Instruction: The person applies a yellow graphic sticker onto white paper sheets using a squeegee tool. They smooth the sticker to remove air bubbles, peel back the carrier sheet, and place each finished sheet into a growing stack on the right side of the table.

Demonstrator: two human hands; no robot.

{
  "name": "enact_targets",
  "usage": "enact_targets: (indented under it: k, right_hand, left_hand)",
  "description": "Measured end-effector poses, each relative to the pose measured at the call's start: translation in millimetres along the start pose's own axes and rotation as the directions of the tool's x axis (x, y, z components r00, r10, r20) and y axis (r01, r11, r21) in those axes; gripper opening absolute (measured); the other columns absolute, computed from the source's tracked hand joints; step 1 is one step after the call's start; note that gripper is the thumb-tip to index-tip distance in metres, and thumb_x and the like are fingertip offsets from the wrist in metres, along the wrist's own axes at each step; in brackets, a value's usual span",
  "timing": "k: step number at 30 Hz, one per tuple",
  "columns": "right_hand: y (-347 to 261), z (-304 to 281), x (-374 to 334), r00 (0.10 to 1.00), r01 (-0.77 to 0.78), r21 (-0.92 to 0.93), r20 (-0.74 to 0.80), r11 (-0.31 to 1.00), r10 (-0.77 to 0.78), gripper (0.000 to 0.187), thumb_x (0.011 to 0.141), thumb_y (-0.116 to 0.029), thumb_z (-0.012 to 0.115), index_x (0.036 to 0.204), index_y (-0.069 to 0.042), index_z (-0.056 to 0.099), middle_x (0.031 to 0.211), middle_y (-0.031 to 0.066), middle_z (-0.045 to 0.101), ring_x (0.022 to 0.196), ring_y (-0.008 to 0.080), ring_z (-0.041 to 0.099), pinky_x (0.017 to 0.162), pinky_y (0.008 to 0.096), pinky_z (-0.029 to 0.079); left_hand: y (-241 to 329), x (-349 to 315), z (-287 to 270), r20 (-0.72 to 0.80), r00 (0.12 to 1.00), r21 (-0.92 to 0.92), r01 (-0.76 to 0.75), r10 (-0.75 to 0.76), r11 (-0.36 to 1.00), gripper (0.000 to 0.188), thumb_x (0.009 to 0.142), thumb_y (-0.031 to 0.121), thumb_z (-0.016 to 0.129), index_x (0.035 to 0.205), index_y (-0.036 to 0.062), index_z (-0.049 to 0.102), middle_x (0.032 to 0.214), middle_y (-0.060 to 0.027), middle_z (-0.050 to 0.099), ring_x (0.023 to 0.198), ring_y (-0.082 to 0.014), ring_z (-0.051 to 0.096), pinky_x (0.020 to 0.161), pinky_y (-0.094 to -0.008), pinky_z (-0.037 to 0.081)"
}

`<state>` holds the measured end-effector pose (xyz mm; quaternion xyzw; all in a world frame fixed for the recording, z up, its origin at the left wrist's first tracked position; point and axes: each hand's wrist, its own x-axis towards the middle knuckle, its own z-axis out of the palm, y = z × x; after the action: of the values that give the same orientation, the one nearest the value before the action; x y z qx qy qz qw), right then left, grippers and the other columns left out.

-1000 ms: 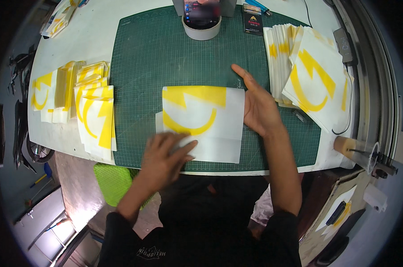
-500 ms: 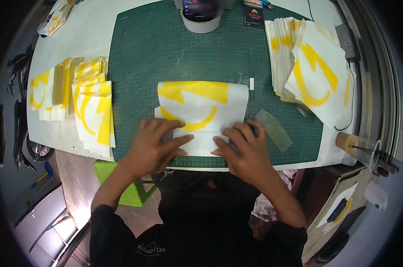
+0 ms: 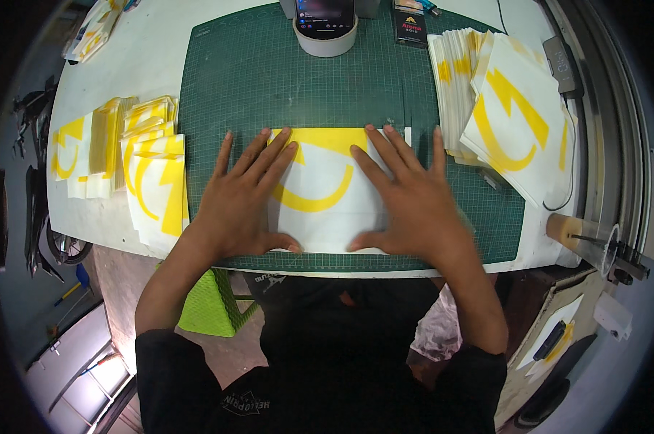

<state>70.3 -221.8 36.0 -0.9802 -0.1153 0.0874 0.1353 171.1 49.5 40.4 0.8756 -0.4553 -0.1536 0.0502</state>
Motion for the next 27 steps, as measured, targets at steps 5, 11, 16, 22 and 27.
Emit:
enact_targets:
  k: [5, 11, 16, 22, 27]
  right_hand:
    - [-36.5, 31.7, 36.7, 0.969, 0.156, 0.135, -0.212, 0.978, -0.125, 0.095, 0.081, -0.058, 0.075, 0.154, -0.004, 0.047, 0.16, 0.0166, 0.045, 0.154, 0.0324, 0.036, 0.122, 0.0741, 0.006]
    - [6.9, 21.3, -5.8, 0.986, -0.069, 0.025, -0.149, 0.997, 0.071, 0.096, 0.085, -0.056, 0.074, 0.158, -0.003, 0.04, 0.163, 0.016, 0.043, 0.155, 0.0299, 0.035, 0.126, 0.0683, 0.004]
    - [-8.9, 5.0, -12.3, 0.978, 0.013, 0.046, -0.207, 0.999, -0.003, 0.089, 0.085, -0.05, 0.079, 0.155, -0.006, 0.045, 0.163, 0.015, 0.042, 0.155, 0.0305, 0.035, 0.127, 0.0629, 0.014]
    - [-19.9, 17.7, -32.6, 0.973, 0.161, 0.121, -0.187, 0.98, -0.137, 0.058, 0.09, -0.029, 0.076, 0.139, -0.003, 0.06, 0.142, 0.0162, 0.06, 0.142, 0.0355, 0.05, 0.123, 0.0626, 0.027]
    - [-25.6, 32.1, -41.8, 0.951, 0.206, 0.112, -0.258, 0.972, -0.172, 0.041, 0.085, -0.014, 0.079, 0.124, -0.003, 0.071, 0.12, 0.0109, 0.07, 0.12, 0.0316, 0.063, 0.114, 0.0579, 0.04]
  left_hand:
    - [4.8, 7.7, -1.5, 0.009, 1.0, 0.04, -0.016, 0.016, 0.999, 0.138, 0.058, 0.079, 0.082, 0.162, 0.0048, 0.029, 0.172, -0.0128, 0.026, 0.159, -0.0355, 0.022, 0.128, -0.0632, 0.007]
    - [1.3, -0.3, -1.5, -0.001, 1.0, 0.04, 0.029, -0.029, 0.999, 0.138, 0.057, 0.077, 0.084, 0.162, 0.0058, 0.029, 0.172, -0.0149, 0.024, 0.158, -0.0429, 0.02, 0.128, -0.0642, 0.006]
    - [6.2, -4.6, 0.0, -0.07, 0.997, 0.056, -0.018, 0.022, 0.998, 0.13, 0.063, 0.074, 0.083, 0.161, 0.006, 0.033, 0.172, -0.0162, 0.023, 0.158, -0.0463, 0.018, 0.127, -0.0657, 0.007]
    - [31.3, -22.3, 32.0, -0.236, 0.964, -0.149, -0.163, 0.125, 0.975, 0.071, 0.092, 0.031, 0.075, 0.153, 0.0068, 0.047, 0.156, -0.0169, 0.051, 0.148, -0.0384, 0.044, 0.124, -0.0671, 0.021]
    - [39.1, -37.5, 55.1, -0.417, 0.897, -0.081, -0.195, 0.145, 0.977, 0.05, 0.082, 0.01, 0.075, 0.131, 0.0051, 0.067, 0.134, -0.0089, 0.069, 0.131, -0.0313, 0.062, 0.119, -0.0635, 0.035]
